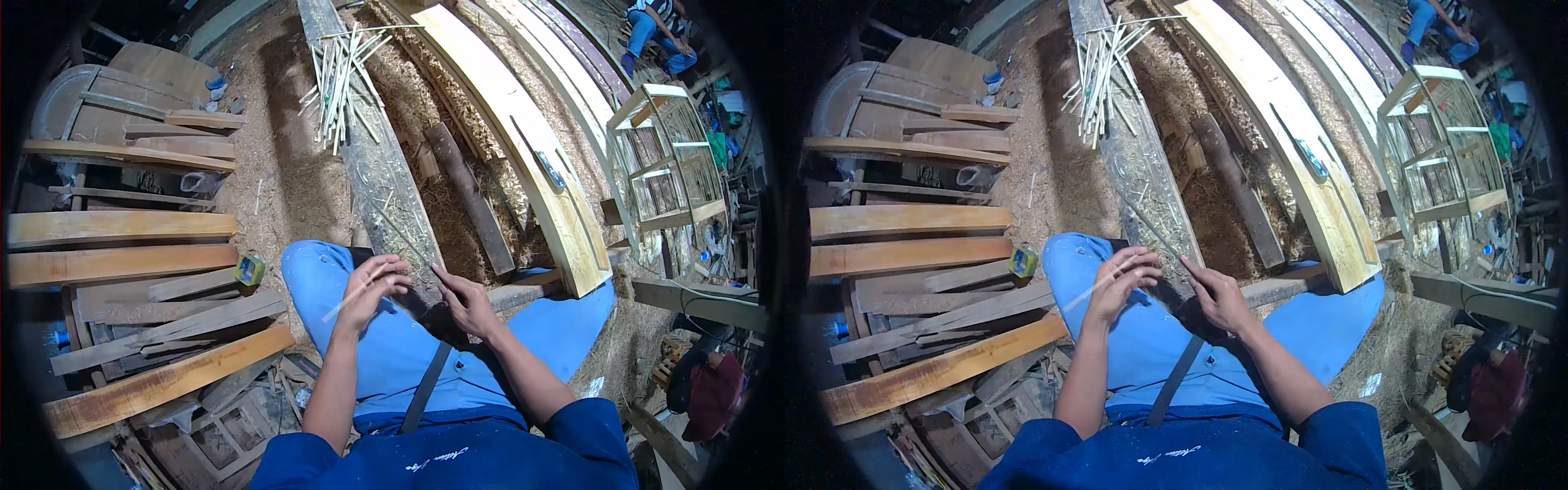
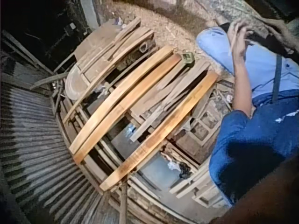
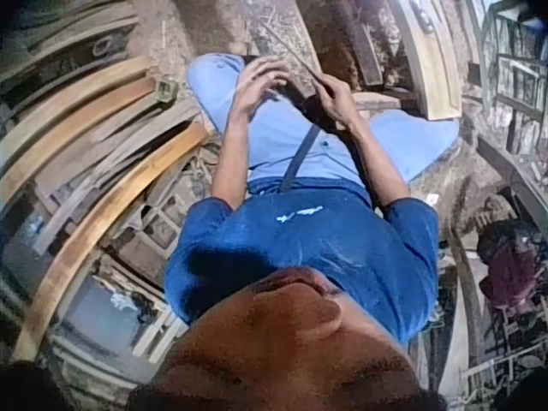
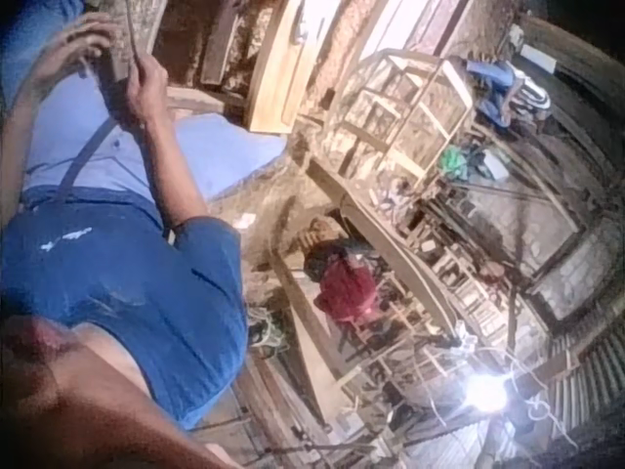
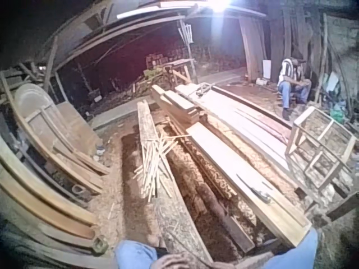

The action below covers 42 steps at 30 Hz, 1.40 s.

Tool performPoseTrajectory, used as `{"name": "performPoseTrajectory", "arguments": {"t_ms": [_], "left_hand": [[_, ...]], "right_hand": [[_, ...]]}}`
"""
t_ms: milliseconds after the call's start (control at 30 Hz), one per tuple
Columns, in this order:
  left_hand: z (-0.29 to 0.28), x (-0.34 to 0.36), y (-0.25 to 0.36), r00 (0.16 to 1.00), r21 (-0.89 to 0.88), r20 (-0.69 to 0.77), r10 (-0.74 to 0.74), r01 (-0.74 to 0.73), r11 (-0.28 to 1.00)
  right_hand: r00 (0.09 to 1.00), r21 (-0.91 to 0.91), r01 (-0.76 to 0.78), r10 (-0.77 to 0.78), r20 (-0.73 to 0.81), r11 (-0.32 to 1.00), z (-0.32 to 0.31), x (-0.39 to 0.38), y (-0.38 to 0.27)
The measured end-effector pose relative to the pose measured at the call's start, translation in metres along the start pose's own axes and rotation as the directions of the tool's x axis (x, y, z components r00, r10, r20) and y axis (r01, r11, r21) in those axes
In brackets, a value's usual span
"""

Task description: The person uses a large blade to shave down a thin wooden strip by hand, holding the strip against a wooden log and drawing the blade toward themselves to remove shavings from the surface.

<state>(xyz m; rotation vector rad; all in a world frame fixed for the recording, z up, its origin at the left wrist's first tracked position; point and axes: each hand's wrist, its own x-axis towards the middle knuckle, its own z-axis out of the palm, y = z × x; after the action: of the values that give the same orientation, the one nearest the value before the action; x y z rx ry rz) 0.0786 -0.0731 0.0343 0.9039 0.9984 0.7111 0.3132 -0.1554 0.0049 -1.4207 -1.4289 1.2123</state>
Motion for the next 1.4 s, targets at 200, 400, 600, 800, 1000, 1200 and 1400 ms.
{"name": "performPoseTrajectory", "arguments": {"t_ms": [200, 400, 600, 800, 1000, 1200, 1400], "left_hand": [[-0.006, 0.027, -0.006, 0.95, 0.328, -0.177, 0.256, -0.188, 0.926], [0.003, 0.035, 0.01, 0.881, 0.61, -0.267, 0.39, -0.159, 0.776], [0.013, 0.03, 0.018, 0.767, 0.475, -0.39, 0.509, -0.306, 0.825], [0.011, 0.031, 0.017, 0.74, 0.436, -0.36, 0.568, -0.405, 0.804], [0.017, 0.038, 0.03, 0.65, 0.703, -0.251, 0.717, -0.386, 0.597], [0.014, 0.045, 0.036, 0.554, 0.815, -0.142, 0.821, -0.405, 0.414], [0.017, 0.047, 0.025, 0.544, 0.73, -0.258, 0.798, -0.431, 0.53]], "right_hand": [[0.995, 0.077, -0.022, 0.029, -0.092, 0.997, 0.0, -0.002, 0.01], [0.993, 0.084, -0.038, 0.047, -0.111, 0.996, -0.006, -0.003, 0.011], [0.988, 0.093, -0.015, 0.029, -0.149, 0.996, -0.008, -0.004, 0.011], [0.986, 0.123, -0.139, 0.149, -0.079, 0.983, -0.013, -0.002, 0.0], [0.988, 0.155, -0.134, 0.144, -0.052, 0.979, -0.006, -0.001, -0.015], [0.992, 0.105, 0.037, -0.024, -0.126, 0.994, 0.014, 0.011, -0.014], [0.977, 0.092, 0.055, -0.034, -0.211, 0.994, 0.04, 0.008, -0.015]]}}
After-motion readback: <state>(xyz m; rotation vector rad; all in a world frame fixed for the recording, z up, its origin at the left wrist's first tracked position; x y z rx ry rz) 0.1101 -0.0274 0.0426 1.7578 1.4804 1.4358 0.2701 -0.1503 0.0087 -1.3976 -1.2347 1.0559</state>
